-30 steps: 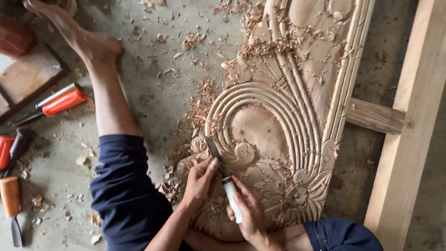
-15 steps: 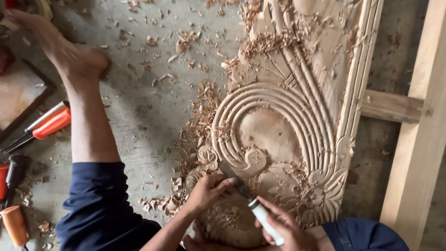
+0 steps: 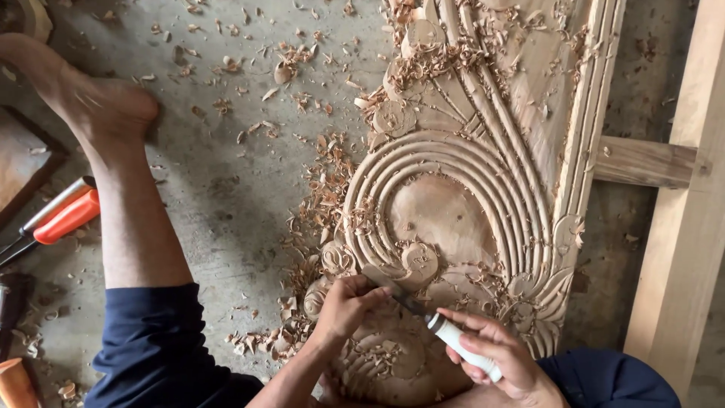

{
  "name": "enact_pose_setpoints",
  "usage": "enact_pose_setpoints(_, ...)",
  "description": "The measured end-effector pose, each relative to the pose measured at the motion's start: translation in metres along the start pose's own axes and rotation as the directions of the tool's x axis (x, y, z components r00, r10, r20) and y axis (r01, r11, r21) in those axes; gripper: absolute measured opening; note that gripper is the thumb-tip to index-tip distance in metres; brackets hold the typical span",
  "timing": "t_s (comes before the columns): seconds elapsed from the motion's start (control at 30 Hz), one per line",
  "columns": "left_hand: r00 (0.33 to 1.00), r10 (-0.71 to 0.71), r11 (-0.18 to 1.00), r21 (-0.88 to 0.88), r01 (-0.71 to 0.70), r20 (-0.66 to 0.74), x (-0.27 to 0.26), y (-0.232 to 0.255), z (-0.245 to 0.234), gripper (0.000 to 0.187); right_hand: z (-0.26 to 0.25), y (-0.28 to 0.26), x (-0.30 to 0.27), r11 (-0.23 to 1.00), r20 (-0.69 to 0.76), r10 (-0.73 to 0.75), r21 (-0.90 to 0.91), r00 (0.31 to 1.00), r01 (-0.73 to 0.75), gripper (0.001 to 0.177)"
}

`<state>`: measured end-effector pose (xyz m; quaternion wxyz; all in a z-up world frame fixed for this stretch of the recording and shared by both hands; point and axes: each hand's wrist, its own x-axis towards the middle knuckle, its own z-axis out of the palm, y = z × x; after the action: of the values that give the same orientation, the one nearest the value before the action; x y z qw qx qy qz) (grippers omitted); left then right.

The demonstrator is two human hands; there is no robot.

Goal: The person carves intricate floral and curved patterns into a wooden headboard using a chisel, occasionally clearing away wood shavings by hand.

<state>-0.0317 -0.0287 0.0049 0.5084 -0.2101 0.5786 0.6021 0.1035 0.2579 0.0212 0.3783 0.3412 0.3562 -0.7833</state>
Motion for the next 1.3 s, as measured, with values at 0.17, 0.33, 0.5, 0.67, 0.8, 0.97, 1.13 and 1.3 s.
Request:
enact_pose_setpoints(0.17,1.000,0.001,0.996,-0.094,-0.003,-0.024,0.014,-0.016,-0.001,0.016,-0.003,0.004,0.009,0.999,0.010,-0.048,-0.008,0.999,0.048,0.055)
enact_pose_setpoints(0.33,0.997,0.067,0.982,-0.175,-0.071,-0.030,0.024,-0.038,-0.001,0.015,0.003,0.021,0.011,0.994,0.004,-0.096,0.052,0.995,0.096,0.054)
enact_pose_setpoints(0.5,0.999,0.047,0.947,-0.318,-0.048,-0.012,0.009,-0.017,-0.001,0.016,0.013,0.039,0.019,0.988,0.009,-0.135,0.082,0.991,0.134,0.056)
enact_pose_setpoints(0.67,0.994,0.099,0.943,-0.316,-0.105,-0.034,0.012,-0.022,-0.002,0.016,0.028,0.041,0.017,0.981,-0.045,-0.141,0.129,0.989,0.146,0.058)
enact_pose_setpoints(0.8,0.997,0.045,0.964,-0.258,-0.059,-0.061,0.011,-0.022,-0.004,0.016,0.035,0.053,0.022,0.977,-0.073,-0.158,0.132,0.985,0.167,0.058)
enact_pose_setpoints(0.97,0.880,0.425,0.781,-0.407,-0.474,-0.210,-0.007,0.029,-0.015,0.020,0.091,0.026,0.045,0.897,0.066,-0.423,-0.114,0.904,0.428,0.059)
enact_pose_setpoints(1.13,0.930,0.361,0.932,0.010,-0.361,-0.070,0.005,-0.008,-0.033,0.020,0.039,0.056,0.034,0.906,0.173,-0.416,-0.006,0.893,0.423,0.056)
enact_pose_setpoints(1.3,1.000,0.003,0.952,0.307,-0.009,0.020,0.001,-0.005,-0.002,0.022,-0.003,0.038,0.001,0.987,0.065,0.034,0.155,0.997,-0.044,0.060)
